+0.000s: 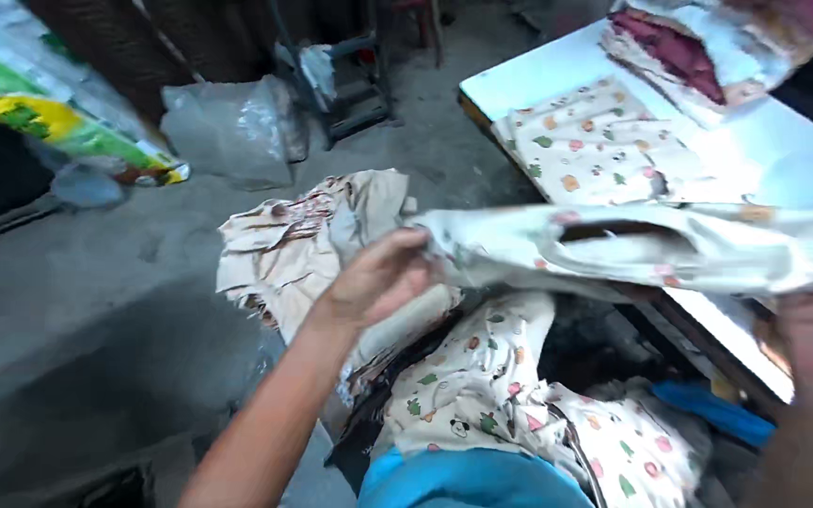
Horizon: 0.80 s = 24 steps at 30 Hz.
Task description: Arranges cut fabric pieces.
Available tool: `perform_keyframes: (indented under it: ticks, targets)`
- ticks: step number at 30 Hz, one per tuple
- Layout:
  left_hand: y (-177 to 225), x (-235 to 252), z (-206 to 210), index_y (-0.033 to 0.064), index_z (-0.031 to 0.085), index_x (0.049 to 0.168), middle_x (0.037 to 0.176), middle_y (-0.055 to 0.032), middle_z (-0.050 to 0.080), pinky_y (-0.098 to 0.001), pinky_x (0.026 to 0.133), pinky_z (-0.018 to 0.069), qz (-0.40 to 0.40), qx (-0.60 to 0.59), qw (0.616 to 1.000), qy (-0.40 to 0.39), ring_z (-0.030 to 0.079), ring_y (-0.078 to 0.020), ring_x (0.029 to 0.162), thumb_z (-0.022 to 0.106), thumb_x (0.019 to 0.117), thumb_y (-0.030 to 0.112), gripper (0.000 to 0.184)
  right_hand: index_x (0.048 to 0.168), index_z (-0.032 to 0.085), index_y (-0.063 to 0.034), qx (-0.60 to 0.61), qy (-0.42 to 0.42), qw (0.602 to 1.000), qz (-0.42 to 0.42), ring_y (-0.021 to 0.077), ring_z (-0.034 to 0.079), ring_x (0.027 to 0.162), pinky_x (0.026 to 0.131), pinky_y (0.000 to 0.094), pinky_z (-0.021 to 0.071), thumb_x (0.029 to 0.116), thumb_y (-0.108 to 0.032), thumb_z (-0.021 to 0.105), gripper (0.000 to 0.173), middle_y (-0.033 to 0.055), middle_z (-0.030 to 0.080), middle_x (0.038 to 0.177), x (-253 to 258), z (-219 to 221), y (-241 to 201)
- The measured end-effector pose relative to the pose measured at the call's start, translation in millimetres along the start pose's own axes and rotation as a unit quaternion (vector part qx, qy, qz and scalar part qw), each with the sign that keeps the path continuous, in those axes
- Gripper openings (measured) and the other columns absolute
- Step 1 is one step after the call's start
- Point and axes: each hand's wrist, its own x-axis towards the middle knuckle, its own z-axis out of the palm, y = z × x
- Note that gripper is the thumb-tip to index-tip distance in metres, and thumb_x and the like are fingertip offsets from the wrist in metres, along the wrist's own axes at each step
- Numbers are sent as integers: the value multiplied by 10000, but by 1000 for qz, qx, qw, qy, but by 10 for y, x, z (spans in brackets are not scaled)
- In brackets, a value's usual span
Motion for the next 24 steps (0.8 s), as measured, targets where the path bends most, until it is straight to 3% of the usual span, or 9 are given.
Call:
perform_keyframes:
  ticks: [3, 5, 9, 13, 15, 18, 21, 24]
  targets:
    - [182, -40, -167, 222, 700, 1087, 989, 66, 720, -225, 780, 577, 22, 91, 987, 131, 678, -34, 873, 441, 1063, 336, 284, 1140, 576, -164, -93, 28, 995, 9, 54, 713, 823, 783, 246, 624, 1073, -130, 498, 108, -68, 718, 935, -63, 336, -17]
    - [264, -31, -213, 233, 688, 1103, 1009, 72, 724, -244, 809, 583, 42, 111, 977, 179, 687, -43, 909, 437, 1063, 344, 277, 1120, 646, -141, -124, 7, 992, -5, 67, 718, 818, 764, 255, 628, 1055, -128, 540, 125, -52, 732, 952, -83, 402, -15]
    - [432, -15, -268, 242, 702, 1151, 1019, 84, 734, -233, 823, 588, 75, 145, 972, 169, 696, -27, 920, 576, 1007, 472, 299, 1092, 681, -144, -117, -7, 992, -37, 71, 720, 856, 775, 252, 624, 1038, -143, 582, 113, -46, 737, 976, -65, 461, -75]
    - [556, 92, -194, 234, 670, 1102, 969, 96, 723, -232, 812, 588, 90, 205, 957, 187, 690, -16, 871, 464, 1078, 299, 217, 1296, 534, -202, -82, -43, 995, -37, 56, 668, 955, 867, 260, 596, 1043, -166, 569, 258, -77, 640, 1082, 30, 473, -236]
    - [639, 249, -110, 248, 669, 1027, 910, 105, 715, -239, 825, 580, 104, 210, 957, 172, 678, -13, 842, 445, 1066, 259, 228, 1280, 563, -199, -53, -72, 995, -44, 55, 670, 960, 898, 266, 582, 1082, -191, 495, 209, -80, 653, 1062, 98, 467, -336]
    - [813, 580, 45, 256, 685, 1034, 955, 93, 735, -251, 853, 583, 113, 227, 962, 99, 691, -27, 907, 433, 1053, 266, 253, 1201, 628, -146, -36, -94, 993, -68, 97, 700, 1017, 968, 300, 581, 1082, -130, 476, 193, -46, 711, 1085, 259, 541, -518]
    - [989, 1081, 311, 222, 643, 1104, 1002, 65, 714, -269, 860, 582, 89, 212, 969, 91, 683, -59, 954, 360, 1084, 295, 293, 1344, 569, -117, -106, -103, 986, -77, 80, 677, 1081, 1014, 281, 548, 1074, -94, 464, 291, -62, 688, 1170, 586, 613, -720]
    - [1176, 1822, 559, 154, 579, 1187, 1007, 9, 685, -305, 855, 584, 89, 176, 975, 102, 681, -115, 951, 317, 1124, 325, 319, 1355, 536, -55, -142, -54, 984, -90, 147, 678, 1089, 989, 339, 573, 1027, -58, 558, 328, 11, 662, 1190, 1156, 644, -889]
